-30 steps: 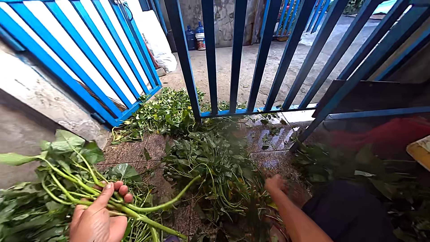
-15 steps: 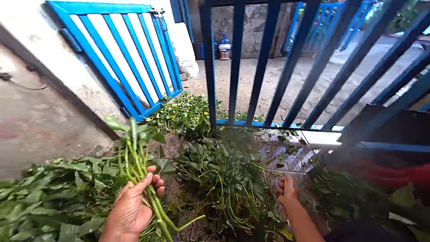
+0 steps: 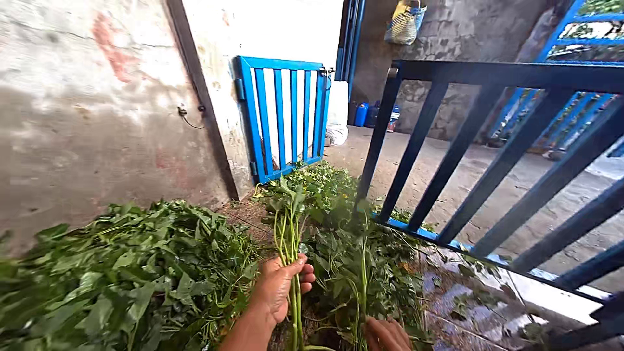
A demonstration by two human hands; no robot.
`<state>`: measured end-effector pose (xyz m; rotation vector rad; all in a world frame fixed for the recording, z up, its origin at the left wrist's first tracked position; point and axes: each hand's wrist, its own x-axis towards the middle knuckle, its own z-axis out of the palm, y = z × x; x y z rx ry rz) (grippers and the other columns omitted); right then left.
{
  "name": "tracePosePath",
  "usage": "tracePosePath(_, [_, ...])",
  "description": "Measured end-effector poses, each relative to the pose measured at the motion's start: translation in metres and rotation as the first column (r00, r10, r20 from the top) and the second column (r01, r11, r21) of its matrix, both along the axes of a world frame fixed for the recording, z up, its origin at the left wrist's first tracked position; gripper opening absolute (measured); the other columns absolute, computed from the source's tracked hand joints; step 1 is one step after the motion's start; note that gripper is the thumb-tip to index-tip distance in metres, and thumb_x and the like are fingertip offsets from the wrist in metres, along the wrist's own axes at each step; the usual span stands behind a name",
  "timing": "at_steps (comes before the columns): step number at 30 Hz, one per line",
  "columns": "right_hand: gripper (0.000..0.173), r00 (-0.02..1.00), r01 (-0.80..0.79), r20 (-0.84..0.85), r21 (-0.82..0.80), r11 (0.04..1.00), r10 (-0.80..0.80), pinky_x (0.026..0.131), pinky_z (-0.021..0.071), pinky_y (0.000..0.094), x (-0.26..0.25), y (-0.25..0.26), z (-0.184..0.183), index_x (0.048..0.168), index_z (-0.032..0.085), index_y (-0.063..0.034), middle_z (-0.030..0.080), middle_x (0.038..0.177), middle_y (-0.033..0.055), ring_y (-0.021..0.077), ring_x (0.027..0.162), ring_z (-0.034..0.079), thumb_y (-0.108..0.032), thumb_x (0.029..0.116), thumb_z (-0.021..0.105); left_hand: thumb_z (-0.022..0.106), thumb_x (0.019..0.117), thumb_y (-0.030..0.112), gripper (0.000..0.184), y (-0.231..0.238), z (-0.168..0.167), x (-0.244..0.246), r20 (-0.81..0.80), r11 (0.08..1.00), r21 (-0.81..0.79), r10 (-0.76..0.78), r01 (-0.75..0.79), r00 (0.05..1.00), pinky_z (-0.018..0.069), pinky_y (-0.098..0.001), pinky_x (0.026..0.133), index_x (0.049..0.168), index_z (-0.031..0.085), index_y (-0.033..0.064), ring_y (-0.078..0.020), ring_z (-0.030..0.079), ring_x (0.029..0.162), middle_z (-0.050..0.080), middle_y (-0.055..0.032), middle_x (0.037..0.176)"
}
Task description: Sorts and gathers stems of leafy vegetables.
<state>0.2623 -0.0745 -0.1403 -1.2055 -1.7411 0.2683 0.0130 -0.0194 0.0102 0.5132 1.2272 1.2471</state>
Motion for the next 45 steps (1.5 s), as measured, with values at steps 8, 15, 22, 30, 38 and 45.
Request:
tracePosePath(8, [0.02, 0.929, -0.046, 0.363, 0.317, 0.947, -0.077, 0.11, 0.0436, 0.0513, -0.031, 0.006, 0.003, 0.11, 0.079, -0.0216, 0.076, 0.096, 0.0014, 0.0183, 0.098, 0.071, -0.015, 0.0973, 0.065, 0.056, 0.1042, 0.005, 0.015, -0.005, -0.007, 0.002, 0.029, 0.999, -0.016, -0.039, 0.039, 0.999, 0.0626, -0.0364, 0.067, 0.116, 0.06, -0.0044, -0.0264, 0.074, 0.077, 0.073, -0.0182, 0.092])
tracePosePath(15, [0.023, 0.867, -0.015, 0.471, 0.352, 0.936, -0.163, 0.11, 0.0429, 0.0478, -0.041, 0.007, 0.009, 0.112, 0.077, -0.0244, 0.074, 0.094, -0.0006, 0.018, 0.096, 0.07, -0.014, 0.0959, 0.064, 0.058, 0.1025, 0.002, 0.013, -0.003, -0.007, 0.003, 0.055, 1.0, 0.03, -0.002, 0.0, 0.998, 0.0638, -0.0387, 0.069, 0.114, 0.059, -0.0053, -0.0287, 0.074, 0.077, 0.072, -0.02, 0.09])
tracePosePath(22, [0.019, 0.898, -0.08, 0.439, 0.235, 0.969, -0.033, 0.107, 0.0435, 0.0507, -0.041, 0.006, 0.012, 0.109, 0.077, -0.0196, 0.072, 0.089, 0.0014, 0.0197, 0.09, 0.069, -0.022, 0.0972, 0.062, 0.064, 0.095, -0.007, 0.014, -0.003, -0.008, 0.006, 0.034, 0.993, 0.099, -0.061, 0.058, 0.998, 0.0634, -0.0391, 0.067, 0.109, 0.061, -0.006, -0.0278, 0.073, 0.073, 0.071, -0.0191, 0.086])
tracePosePath(30, [0.042, 0.927, -0.164, -0.365, -0.194, 0.967, 0.084, 0.075, 0.0589, 0.0314, -0.082, 0.035, 0.086, 0.121, 0.068, -0.0014, 0.067, 0.101, 0.007, 0.013, 0.087, 0.066, -0.037, 0.1015, 0.059, 0.069, 0.089, -0.011, 0.021, -0.004, -0.011, 0.019, 0.007, 0.992, 0.11, -0.06, 0.059, 0.998, 0.0635, -0.0392, 0.068, 0.108, 0.06, -0.0059, -0.0267, 0.072, 0.076, 0.071, -0.0188, 0.092])
tracePosePath(38, [0.02, 0.74, -0.388, -0.672, -0.393, 0.834, 0.028, 0.061, 0.0611, 0.0323, -0.09, 0.066, 0.112, 0.088, 0.076, -0.002, 0.072, 0.073, 0.0084, 0.0169, 0.063, 0.069, -0.018, 0.0975, 0.068, 0.073, 0.0825, -0.015, 0.024, -0.002, -0.013, 0.021, -0.007, 0.99, 0.143, -0.016, 0.017, 1.0, 0.0616, -0.0366, 0.065, 0.102, 0.063, -0.0056, -0.0239, 0.07, 0.075, 0.071, -0.0168, 0.09])
tracePosePath(45, [0.019, 0.553, -0.427, -0.811, -0.08, 0.901, 0.19, 0.091, 0.0606, 0.0391, -0.09, 0.049, 0.099, 0.109, 0.061, 0.0062, 0.073, 0.102, 0.0168, 0.0251, 0.097, 0.072, -0.005, 0.1051, 0.047, 0.065, 0.0916, -0.011, 0.02, 0.004, -0.016, 0.02, 0.026, 0.995, 0.047, 0.084, -0.085, 0.996, 0.0627, -0.0394, 0.064, 0.111, 0.06, -0.0082, -0.0266, 0.069, 0.068, 0.069, -0.0194, 0.086])
